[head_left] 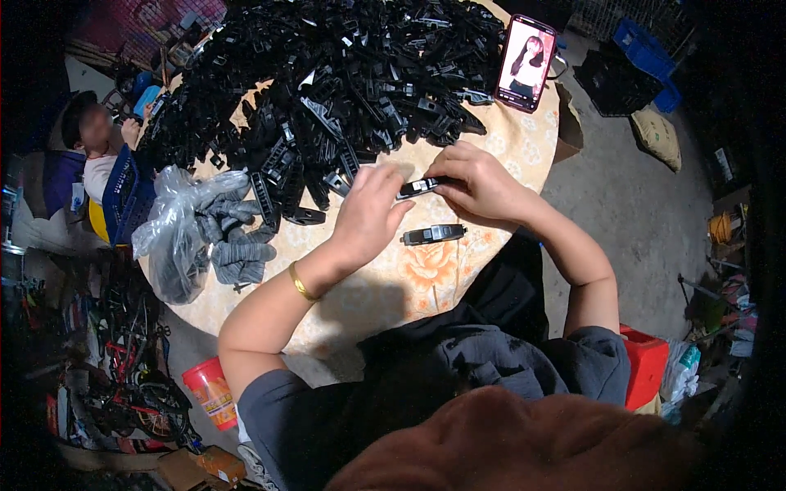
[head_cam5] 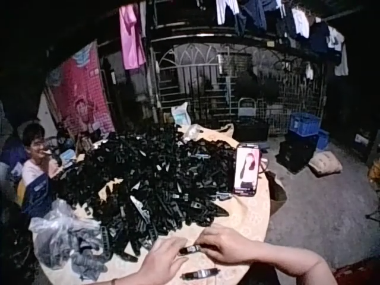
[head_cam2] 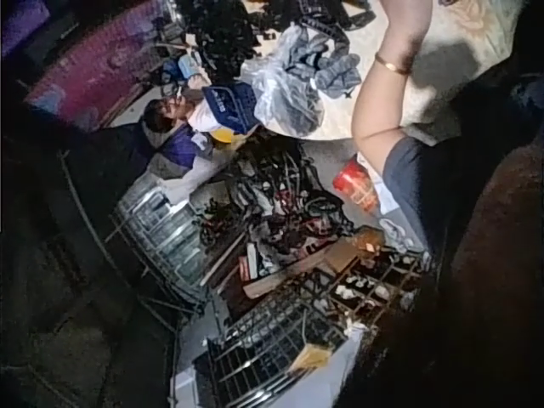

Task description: The person assembles plastic components by picking pieces from a pile, snapping them together by hand, and arranging the completed pieces into stacks on the table.

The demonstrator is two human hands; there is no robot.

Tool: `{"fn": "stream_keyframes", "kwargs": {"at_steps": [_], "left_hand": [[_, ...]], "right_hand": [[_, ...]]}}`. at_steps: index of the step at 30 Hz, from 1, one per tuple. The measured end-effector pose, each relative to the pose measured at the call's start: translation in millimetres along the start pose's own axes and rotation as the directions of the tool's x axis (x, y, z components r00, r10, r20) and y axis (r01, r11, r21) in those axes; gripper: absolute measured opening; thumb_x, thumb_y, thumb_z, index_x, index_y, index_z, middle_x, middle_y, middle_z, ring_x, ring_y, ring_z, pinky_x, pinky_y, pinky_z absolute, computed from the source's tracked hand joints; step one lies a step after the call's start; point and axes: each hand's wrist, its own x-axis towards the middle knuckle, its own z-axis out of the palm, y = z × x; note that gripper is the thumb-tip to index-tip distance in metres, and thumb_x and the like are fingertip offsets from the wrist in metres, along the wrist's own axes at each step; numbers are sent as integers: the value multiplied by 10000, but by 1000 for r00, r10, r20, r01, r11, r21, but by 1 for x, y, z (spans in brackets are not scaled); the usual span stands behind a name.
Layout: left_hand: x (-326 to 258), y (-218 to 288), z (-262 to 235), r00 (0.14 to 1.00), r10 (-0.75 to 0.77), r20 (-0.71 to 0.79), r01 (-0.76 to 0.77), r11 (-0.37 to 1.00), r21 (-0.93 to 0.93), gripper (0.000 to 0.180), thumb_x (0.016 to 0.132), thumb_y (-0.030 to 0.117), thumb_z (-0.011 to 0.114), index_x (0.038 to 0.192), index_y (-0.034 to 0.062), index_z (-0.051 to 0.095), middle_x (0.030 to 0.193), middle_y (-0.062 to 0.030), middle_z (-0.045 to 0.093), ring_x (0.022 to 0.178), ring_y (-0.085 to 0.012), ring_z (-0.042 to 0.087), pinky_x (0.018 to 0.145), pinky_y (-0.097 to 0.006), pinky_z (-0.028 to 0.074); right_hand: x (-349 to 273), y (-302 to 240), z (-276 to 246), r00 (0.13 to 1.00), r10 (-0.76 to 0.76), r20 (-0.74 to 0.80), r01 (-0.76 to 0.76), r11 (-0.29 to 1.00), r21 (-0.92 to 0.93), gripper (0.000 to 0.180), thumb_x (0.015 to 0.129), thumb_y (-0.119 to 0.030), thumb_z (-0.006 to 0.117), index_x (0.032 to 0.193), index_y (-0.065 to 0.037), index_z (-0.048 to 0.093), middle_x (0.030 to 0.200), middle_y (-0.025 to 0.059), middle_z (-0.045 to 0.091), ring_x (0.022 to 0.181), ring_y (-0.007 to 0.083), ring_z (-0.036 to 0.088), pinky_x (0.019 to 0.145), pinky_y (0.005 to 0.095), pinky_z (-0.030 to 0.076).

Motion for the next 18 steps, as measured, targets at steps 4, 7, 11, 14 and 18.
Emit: {"fn": "stream_keyframes", "kwargs": {"at_steps": [4, 7, 11, 14, 18], "left_hand": [[-1, -1, 1, 997, 29, 67, -29, 1000, -12, 216, 789, 95, 658, 985, 19, 612, 934, -119, 569, 900, -310, 517, 779, -392, 445], [-1, 2, 0, 998, 26, 52, -25, 1000, -19, 162, 780, 88, 662, 920, 20, 616, 880, -118, 547, 863, -308, 514, 751, -396, 441], [-1, 3, 1, 999, 19, 45, -17, 999, -41, 171, 774, 86, 665, 925, 20, 620, 878, -118, 545, 863, -308, 513, 753, -392, 440], [-2, 2, 1, 999, 40, 31, -39, 998, -50, 175, 774, 85, 666, 928, 16, 620, 882, -118, 545, 872, -306, 512, 759, -391, 440], [-4, 0, 1, 999, 15, 34, -13, 999, -33, 189, 773, 94, 674, 934, 11, 619, 888, -119, 545, 886, -303, 510, 768, -389, 441]], "right_hand": [[9, 14, -15, 997, -48, -62, 51, 997, 54, 214, 798, -120, 675, 984, -17, 658, 966, 121, 631, 898, 293, 586, 780, 378, 482], [20, 15, -21, 986, -55, -159, -9, 925, -379, 292, 807, -112, 657, 1089, -41, 645, 1108, 122, 603, 974, 285, 575, 807, 370, 495], [26, 37, -12, 995, -45, -87, 2, 893, -449, 314, 799, -101, 655, 1109, -58, 638, 1065, 118, 604, 936, 276, 580, 779, 364, 499], [28, 35, -13, 997, -40, -71, 3, 889, -458, 342, 784, -73, 659, 1124, -60, 628, 993, 113, 593, 878, 251, 587, 744, 339, 502], [23, 4, -12, 978, 159, -137, -147, 985, 91, 377, 762, -21, 637, 1136, -14, 600, 926, 87, 559, 847, 189, 590, 699, 271, 491]]}}
